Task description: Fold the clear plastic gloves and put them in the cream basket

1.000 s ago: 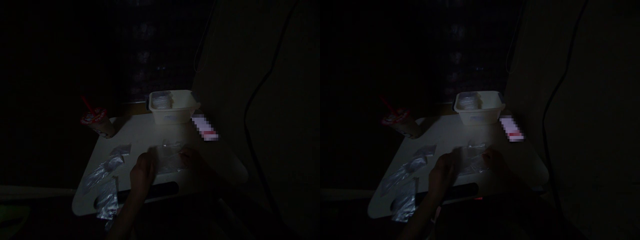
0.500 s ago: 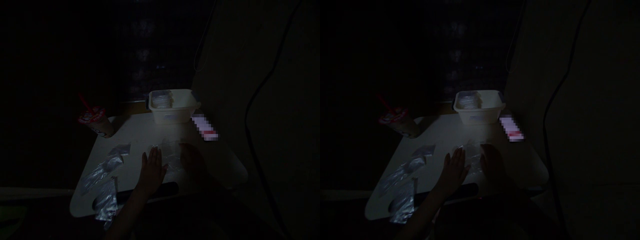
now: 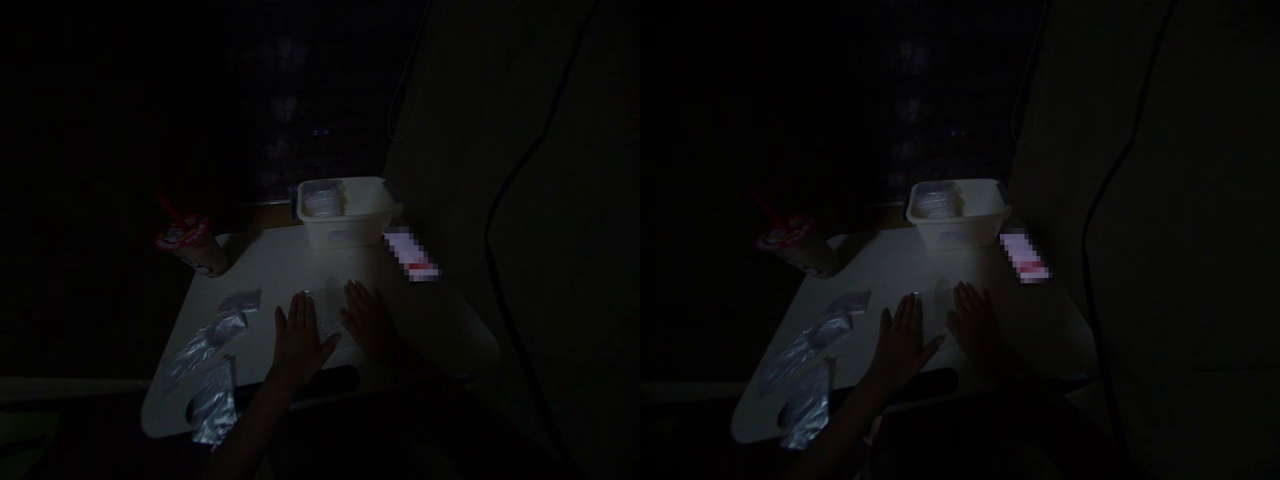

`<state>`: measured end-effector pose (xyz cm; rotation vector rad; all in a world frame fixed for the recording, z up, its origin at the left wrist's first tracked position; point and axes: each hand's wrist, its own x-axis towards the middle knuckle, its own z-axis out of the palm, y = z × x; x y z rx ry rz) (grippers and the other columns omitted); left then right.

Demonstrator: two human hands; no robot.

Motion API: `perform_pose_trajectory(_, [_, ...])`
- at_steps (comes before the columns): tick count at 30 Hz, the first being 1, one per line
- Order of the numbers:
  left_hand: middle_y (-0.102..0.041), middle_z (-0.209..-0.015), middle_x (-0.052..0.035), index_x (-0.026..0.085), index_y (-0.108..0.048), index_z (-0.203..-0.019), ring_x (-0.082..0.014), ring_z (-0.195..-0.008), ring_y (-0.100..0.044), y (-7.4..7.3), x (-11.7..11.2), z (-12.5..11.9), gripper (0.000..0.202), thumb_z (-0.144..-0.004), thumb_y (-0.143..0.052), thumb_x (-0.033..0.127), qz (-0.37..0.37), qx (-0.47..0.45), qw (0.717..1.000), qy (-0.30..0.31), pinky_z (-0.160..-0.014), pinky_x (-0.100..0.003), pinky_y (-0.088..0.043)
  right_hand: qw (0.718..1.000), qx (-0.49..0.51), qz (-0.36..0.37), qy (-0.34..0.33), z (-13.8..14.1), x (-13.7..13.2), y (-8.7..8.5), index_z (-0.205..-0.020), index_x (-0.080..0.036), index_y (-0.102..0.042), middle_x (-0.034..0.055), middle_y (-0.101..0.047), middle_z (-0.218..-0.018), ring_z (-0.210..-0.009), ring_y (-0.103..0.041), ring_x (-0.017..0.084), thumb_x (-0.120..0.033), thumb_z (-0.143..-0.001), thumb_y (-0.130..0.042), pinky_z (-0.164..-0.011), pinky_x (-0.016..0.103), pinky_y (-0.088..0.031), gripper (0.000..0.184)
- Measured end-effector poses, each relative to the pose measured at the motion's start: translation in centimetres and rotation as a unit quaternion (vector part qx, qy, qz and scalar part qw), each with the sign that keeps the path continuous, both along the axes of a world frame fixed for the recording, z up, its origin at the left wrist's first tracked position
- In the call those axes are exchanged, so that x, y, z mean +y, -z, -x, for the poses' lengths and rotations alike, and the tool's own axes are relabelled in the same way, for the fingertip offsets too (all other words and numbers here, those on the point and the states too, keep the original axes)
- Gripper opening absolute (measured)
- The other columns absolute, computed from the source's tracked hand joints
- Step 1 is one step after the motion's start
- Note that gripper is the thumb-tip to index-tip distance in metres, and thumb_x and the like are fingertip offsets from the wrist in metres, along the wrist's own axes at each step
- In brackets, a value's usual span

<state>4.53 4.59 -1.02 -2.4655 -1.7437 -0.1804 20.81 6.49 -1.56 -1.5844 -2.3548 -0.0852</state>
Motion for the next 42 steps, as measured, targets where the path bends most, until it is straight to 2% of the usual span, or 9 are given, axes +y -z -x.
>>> perform_pose_trajectory(7, [-0.024,-0.131,-0.0204,0.004,-0.023,-0.125,-0.0313,-0.121,-0.016,-0.9,-0.1,0.2,0.073,-0.075,-0.028,0.057,-0.009,-0.044,0.999,0.016,-0.091,-0.055,-0.016,1.000,0.017,0.002,0.021,-0.9,0.3,0.3,-0.119,-0.009,-0.038,0.0139,-0.039,-0.125,-0.116,-0.031,0.023,-0.032,-0.084,-0.023,-0.093,0.046,-0.021,0.045])
perform_pose_trajectory(11, [-0.029,-0.131,-0.0115,0.015,-0.030,-0.124,-0.0240,-0.120,-0.023,-2.0,-1.0,-0.5,0.048,-0.080,-0.037,0.033,-0.004,-0.083,0.988,0.133,-0.093,-0.046,-0.025,0.997,0.052,-0.047,0.023,-2.2,0.5,0.9,-0.121,-0.011,-0.034,0.0127,-0.039,-0.125,-0.117,-0.031,0.018,-0.028,-0.085,-0.018,-0.093,0.040,-0.025,0.043])
perform_pose_trajectory(14, [-0.044,-0.121,-0.0117,0.013,-0.047,-0.110,-0.0217,-0.114,-0.036,-1.8,-1.6,-1.3,0.035,-0.077,-0.043,0.022,0.011,-0.104,0.974,0.201,-0.091,-0.039,-0.033,0.991,0.035,-0.091,0.093,-4.0,1.4,0.9,-0.122,-0.014,-0.033,0.0122,-0.039,-0.125,-0.117,-0.029,0.023,-0.030,-0.084,-0.018,-0.094,0.049,-0.017,0.043])
perform_pose_trajectory(17, [-0.051,-0.113,-0.0139,0.010,-0.053,-0.102,-0.0238,-0.107,-0.043,-1.3,-1.7,-1.8,0.031,-0.075,-0.047,0.021,0.002,-0.115,0.975,0.192,-0.088,-0.040,-0.038,0.983,0.010,-0.105,0.150,-6.1,2.8,0.6,-0.124,-0.015,-0.031,0.0133,-0.039,-0.124,-0.116,-0.030,0.026,-0.030,-0.084,-0.018,-0.092,0.056,-0.010,0.044])
perform_pose_trajectory(21, [-0.054,-0.109,-0.0141,0.010,-0.054,-0.099,-0.0241,-0.103,-0.047,-1.1,-1.7,-1.9,0.028,-0.074,-0.048,0.020,-0.012,-0.116,0.975,0.191,-0.087,-0.041,-0.039,0.990,-0.023,-0.083,0.112,-7.8,4.7,0.7,-0.123,-0.019,-0.031,0.0117,-0.041,-0.123,-0.116,-0.029,0.026,-0.030,-0.084,-0.018,-0.091,0.058,-0.011,0.043])
perform_pose_trajectory(27, [-0.056,-0.106,-0.0132,0.010,-0.052,-0.103,-0.0222,-0.099,-0.050,-0.9,-1.6,-1.9,0.029,-0.075,-0.044,0.015,-0.033,-0.103,0.973,0.205,-0.084,-0.040,-0.041,0.984,-0.011,-0.110,0.139,-8.1,6.4,1.3,-0.120,-0.018,-0.037,0.0134,-0.043,-0.120,-0.114,-0.033,0.026,-0.030,-0.082,-0.026,-0.091,0.058,-0.013,0.041])
perform_pose_trajectory(30, [-0.057,-0.103,-0.0129,0.010,-0.052,-0.101,-0.0220,-0.097,-0.051,-0.8,-1.4,-1.9,0.029,-0.074,-0.044,0.011,-0.047,-0.080,0.972,0.215,-0.085,-0.040,-0.040,0.983,0.022,-0.133,0.123,-6.9,5.8,0.9,-0.116,-0.020,-0.041,0.0109,-0.047,-0.117,-0.112,-0.035,0.025,-0.029,-0.082,-0.027,-0.091,0.056,-0.013,0.037])
perform_pose_trajectory(35, [-0.056,-0.106,-0.0097,0.013,-0.053,-0.101,-0.0203,-0.099,-0.049,-1.4,-1.6,-2.5,0.028,-0.075,-0.043,0.016,-0.038,-0.083,0.975,0.204,-0.091,-0.040,-0.034,0.990,0.078,-0.110,0.043,-4.5,3.1,0.3,-0.108,-0.015,-0.045,0.0117,-0.051,-0.110,-0.106,-0.041,0.021,-0.026,-0.080,-0.032,-0.090,0.044,-0.024,0.033])
perform_pose_trajectory(42, [-0.057,-0.104,-0.0085,0.014,-0.055,-0.097,-0.0212,-0.101,-0.047,-2.0,-1.8,-3.6,0.025,-0.074,-0.045,0.013,-0.023,-0.069,0.978,0.195,-0.090,-0.038,-0.033,0.988,0.128,-0.083,0.023,-3.9,0.6,-0.1,-0.107,-0.016,-0.046,0.0109,-0.052,-0.108,-0.104,-0.042,0.021,-0.022,-0.078,-0.034,-0.089,0.044,-0.024,0.031])
